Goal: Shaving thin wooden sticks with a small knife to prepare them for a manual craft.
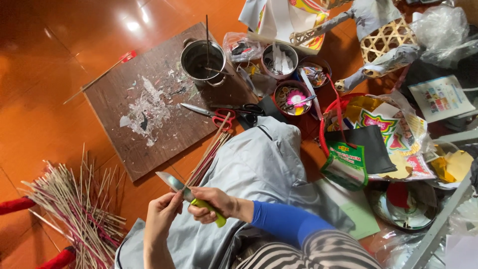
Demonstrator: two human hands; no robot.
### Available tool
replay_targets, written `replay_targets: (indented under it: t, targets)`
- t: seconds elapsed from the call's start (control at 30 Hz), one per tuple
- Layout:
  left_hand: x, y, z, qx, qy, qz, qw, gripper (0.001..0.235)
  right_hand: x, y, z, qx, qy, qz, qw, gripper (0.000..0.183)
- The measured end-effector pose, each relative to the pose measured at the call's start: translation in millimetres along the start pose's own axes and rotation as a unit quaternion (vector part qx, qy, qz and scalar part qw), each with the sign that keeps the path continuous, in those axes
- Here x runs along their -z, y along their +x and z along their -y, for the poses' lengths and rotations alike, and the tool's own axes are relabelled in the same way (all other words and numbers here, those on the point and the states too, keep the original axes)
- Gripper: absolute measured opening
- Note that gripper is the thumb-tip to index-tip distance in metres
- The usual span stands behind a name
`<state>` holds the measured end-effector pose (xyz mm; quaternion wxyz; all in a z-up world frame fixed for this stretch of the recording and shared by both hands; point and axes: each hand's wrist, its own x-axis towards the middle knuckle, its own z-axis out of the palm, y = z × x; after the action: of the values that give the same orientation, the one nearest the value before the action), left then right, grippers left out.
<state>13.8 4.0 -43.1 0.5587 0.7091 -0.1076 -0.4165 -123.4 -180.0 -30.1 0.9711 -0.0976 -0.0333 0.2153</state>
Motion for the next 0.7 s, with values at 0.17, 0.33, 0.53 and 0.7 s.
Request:
replay_targets:
  t: [0.17,0.33,0.53,0.7]
  targets:
    - [-1.3,-10.9,-17.9,0.002,0.001,0.028,1.000,0.030,-18.9,-4.4,18.6,0.017,-0.012,-0.003,1.000,0.039]
    - [-9.4,-8.6,-6.9,-0.031,-0.004,-0.020,0.999,0.029,8.7,0.7,-7.7,-0.015,0.020,-0.010,1.000,0.041]
    - [-12.2,-13.1,-13.2,-0.003,-0.018,-0.002,1.000,0.036,0.6,-4.0,2.9,-0.048,-0.025,-0.012,0.998,0.044]
    - [-25.3,-17.2,-15.5,-0.048,0.048,-0.035,0.997,0.032,-31.0,4.9,11.4,-0.002,-0.027,-0.080,0.996,0.049]
